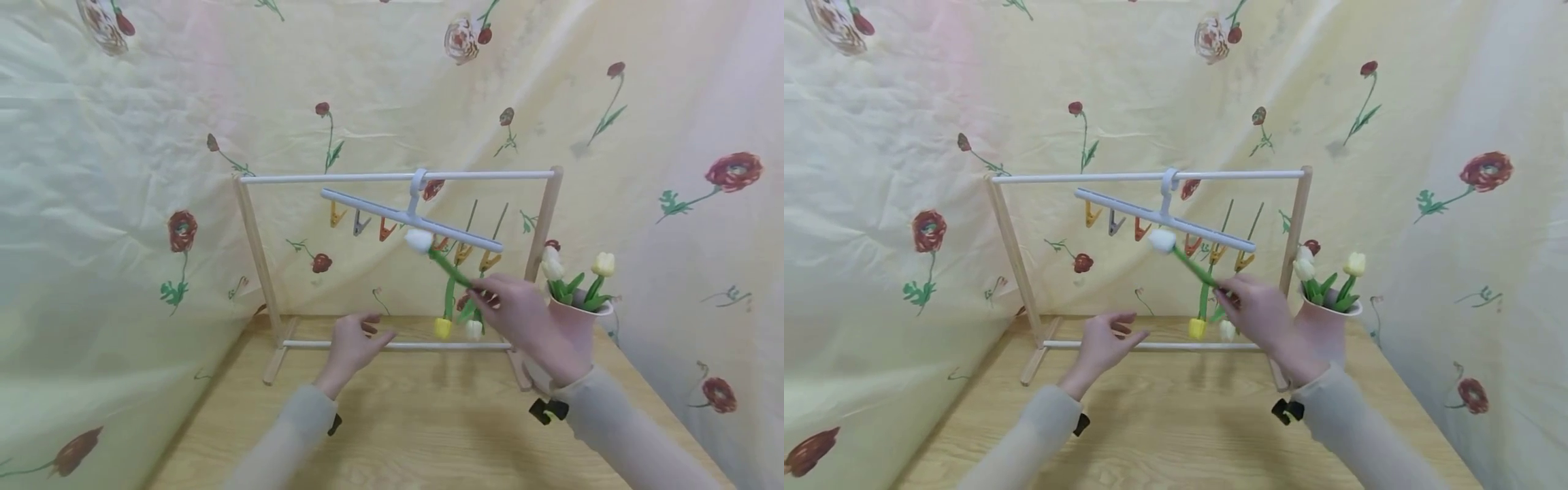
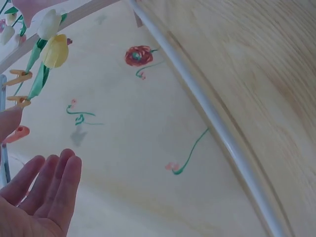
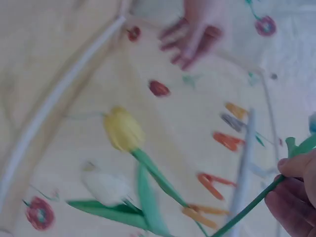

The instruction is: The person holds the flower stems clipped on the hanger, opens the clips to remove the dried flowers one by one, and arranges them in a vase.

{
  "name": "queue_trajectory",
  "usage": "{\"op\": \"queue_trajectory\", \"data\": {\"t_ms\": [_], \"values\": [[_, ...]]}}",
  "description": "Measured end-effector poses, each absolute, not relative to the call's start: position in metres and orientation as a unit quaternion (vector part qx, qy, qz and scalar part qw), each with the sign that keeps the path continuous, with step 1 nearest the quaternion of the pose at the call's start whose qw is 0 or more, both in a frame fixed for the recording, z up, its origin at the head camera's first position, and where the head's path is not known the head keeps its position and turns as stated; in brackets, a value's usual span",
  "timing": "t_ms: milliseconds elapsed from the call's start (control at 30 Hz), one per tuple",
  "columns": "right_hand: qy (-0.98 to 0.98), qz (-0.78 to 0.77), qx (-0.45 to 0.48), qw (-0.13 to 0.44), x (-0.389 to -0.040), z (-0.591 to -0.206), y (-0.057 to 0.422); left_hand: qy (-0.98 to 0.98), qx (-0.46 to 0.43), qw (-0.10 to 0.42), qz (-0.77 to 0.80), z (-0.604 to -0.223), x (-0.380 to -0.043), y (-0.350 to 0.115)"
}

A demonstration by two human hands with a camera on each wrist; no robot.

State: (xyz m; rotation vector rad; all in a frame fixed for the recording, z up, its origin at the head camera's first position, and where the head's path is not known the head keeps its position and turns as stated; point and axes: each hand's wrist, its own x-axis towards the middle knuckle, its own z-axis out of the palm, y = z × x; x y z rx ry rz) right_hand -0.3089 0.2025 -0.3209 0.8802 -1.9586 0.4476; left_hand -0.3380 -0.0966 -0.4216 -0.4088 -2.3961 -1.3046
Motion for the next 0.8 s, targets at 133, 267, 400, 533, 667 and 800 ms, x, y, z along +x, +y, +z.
{"op": "queue_trajectory", "data": {"t_ms": [133,267,400,533,667,800], "values": [[-0.781,0.215,0.314,0.495,-0.306,-0.297,0.220,-0.842,-0.142,0.191,-0.484,-0.422,-0.343,-0.088],[-0.730,0.283,0.285,0.553,-0.309,-0.278,0.235,-0.837,-0.140,0.190,-0.493,-0.423,-0.345,-0.081],[-0.699,0.312,0.249,0.593,-0.314,-0.259,0.250,-0.835,-0.144,0.191,-0.495,-0.425,-0.347,-0.075],[-0.709,0.299,0.202,0.606,-0.314,-0.241,0.271,-0.833,-0.147,0.195,-0.496,-0.428,-0.351,-0.066],[-0.720,0.299,0.156,0.606,-0.317,-0.236,0.289,-0.831,-0.148,0.190,-0.501,-0.430,-0.357,-0.057],[-0.734,0.295,0.119,0.600,-0.319,-0.238,0.300,-0.829,-0.149,0.175,-0.510,-0.427,-0.362,-0.049]]}}
